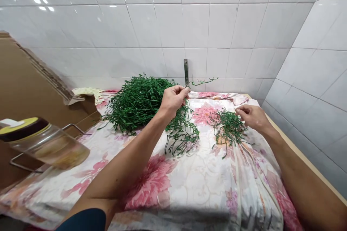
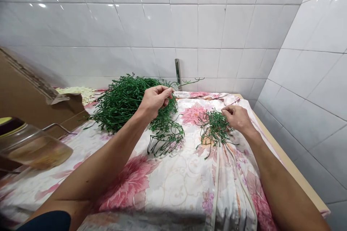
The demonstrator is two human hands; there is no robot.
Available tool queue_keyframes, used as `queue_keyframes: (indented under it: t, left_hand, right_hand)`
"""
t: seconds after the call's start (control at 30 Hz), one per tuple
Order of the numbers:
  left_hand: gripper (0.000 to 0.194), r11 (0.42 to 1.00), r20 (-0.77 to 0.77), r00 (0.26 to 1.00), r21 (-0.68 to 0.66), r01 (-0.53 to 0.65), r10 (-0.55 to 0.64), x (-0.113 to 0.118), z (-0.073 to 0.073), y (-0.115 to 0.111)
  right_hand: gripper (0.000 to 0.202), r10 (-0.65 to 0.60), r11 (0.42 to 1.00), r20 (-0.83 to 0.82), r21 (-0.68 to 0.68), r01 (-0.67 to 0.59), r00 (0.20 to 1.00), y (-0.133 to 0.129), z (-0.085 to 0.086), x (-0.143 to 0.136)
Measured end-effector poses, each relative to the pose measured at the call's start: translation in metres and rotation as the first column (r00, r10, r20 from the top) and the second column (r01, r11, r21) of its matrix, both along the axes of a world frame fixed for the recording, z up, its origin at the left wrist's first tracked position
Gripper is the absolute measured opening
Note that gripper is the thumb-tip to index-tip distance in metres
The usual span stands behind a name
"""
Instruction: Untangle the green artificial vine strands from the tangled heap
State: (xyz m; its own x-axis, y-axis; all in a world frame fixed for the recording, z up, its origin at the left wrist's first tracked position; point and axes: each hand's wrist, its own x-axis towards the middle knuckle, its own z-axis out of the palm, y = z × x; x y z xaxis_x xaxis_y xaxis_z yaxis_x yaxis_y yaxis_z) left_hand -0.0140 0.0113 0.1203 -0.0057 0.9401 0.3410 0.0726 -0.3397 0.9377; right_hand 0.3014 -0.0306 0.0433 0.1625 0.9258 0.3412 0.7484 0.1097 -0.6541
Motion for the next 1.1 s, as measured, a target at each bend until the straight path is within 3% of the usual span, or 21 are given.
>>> queue_keyframes:
  t: [0.07, 0.13, 0.23, 0.33, 0.47, 0.57, 0.63, 0.83, 0.9, 0.97, 1.1]
  left_hand:
    - [0.021, 0.999, 0.016, 0.999, 0.011, 0.046, -0.046, 0.002, 0.006, -0.011]
    - [0.022, 0.981, 0.069, 0.981, -0.060, 0.184, -0.180, 0.010, 0.008, -0.025]
    - [0.022, 0.859, 0.149, 0.894, -0.249, 0.448, -0.423, 0.031, 0.000, -0.045]
    - [0.020, 0.718, 0.264, 0.809, -0.372, 0.588, -0.526, 0.055, -0.024, -0.055]
    - [0.017, 0.664, 0.409, 0.783, -0.422, 0.617, -0.468, 0.070, -0.067, -0.055]
    - [0.019, 0.669, 0.445, 0.798, -0.450, 0.592, -0.407, 0.065, -0.095, -0.052]
    - [0.025, 0.692, 0.401, 0.819, -0.447, 0.567, -0.411, 0.056, -0.106, -0.049]
    - [0.045, 0.896, 0.267, 0.929, -0.294, 0.333, -0.257, 0.026, -0.103, -0.021]
    - [0.046, 0.930, 0.282, 0.938, -0.248, 0.273, -0.200, 0.021, -0.100, -0.014]
    - [0.044, 0.927, 0.328, 0.925, -0.247, 0.281, -0.193, 0.021, -0.100, -0.013]
    - [0.045, 0.872, 0.415, 0.867, -0.271, 0.408, -0.277, 0.030, -0.106, -0.026]
  right_hand:
    - [0.027, -0.029, 0.999, 0.040, 0.027, 0.028, 0.999, 0.001, 0.000, 0.002]
    - [0.027, -0.071, 0.997, 0.131, 0.048, 0.066, 0.989, 0.005, -0.002, 0.005]
    - [0.025, -0.122, 0.992, 0.227, 0.044, 0.115, 0.966, 0.013, -0.011, 0.015]
    - [0.023, -0.168, 0.986, 0.233, 0.038, 0.164, 0.958, 0.021, -0.024, 0.027]
    - [0.023, -0.183, 0.983, 0.250, 0.035, 0.180, 0.951, 0.028, -0.040, 0.040]
    - [0.023, -0.180, 0.983, 0.274, 0.020, 0.182, 0.945, 0.031, -0.048, 0.046]
    - [0.024, -0.176, 0.983, 0.293, 0.008, 0.182, 0.940, 0.033, -0.052, 0.047]
    - [0.025, -0.127, 0.988, 0.349, -0.038, 0.150, 0.929, 0.033, -0.055, 0.044]
    - [0.025, -0.105, 0.990, 0.353, -0.049, 0.130, 0.930, 0.032, -0.054, 0.043]
    - [0.025, -0.090, 0.992, 0.344, -0.055, 0.116, 0.935, 0.030, -0.053, 0.042]
    - [0.026, -0.115, 0.989, 0.298, -0.055, 0.138, 0.947, 0.027, -0.057, 0.044]
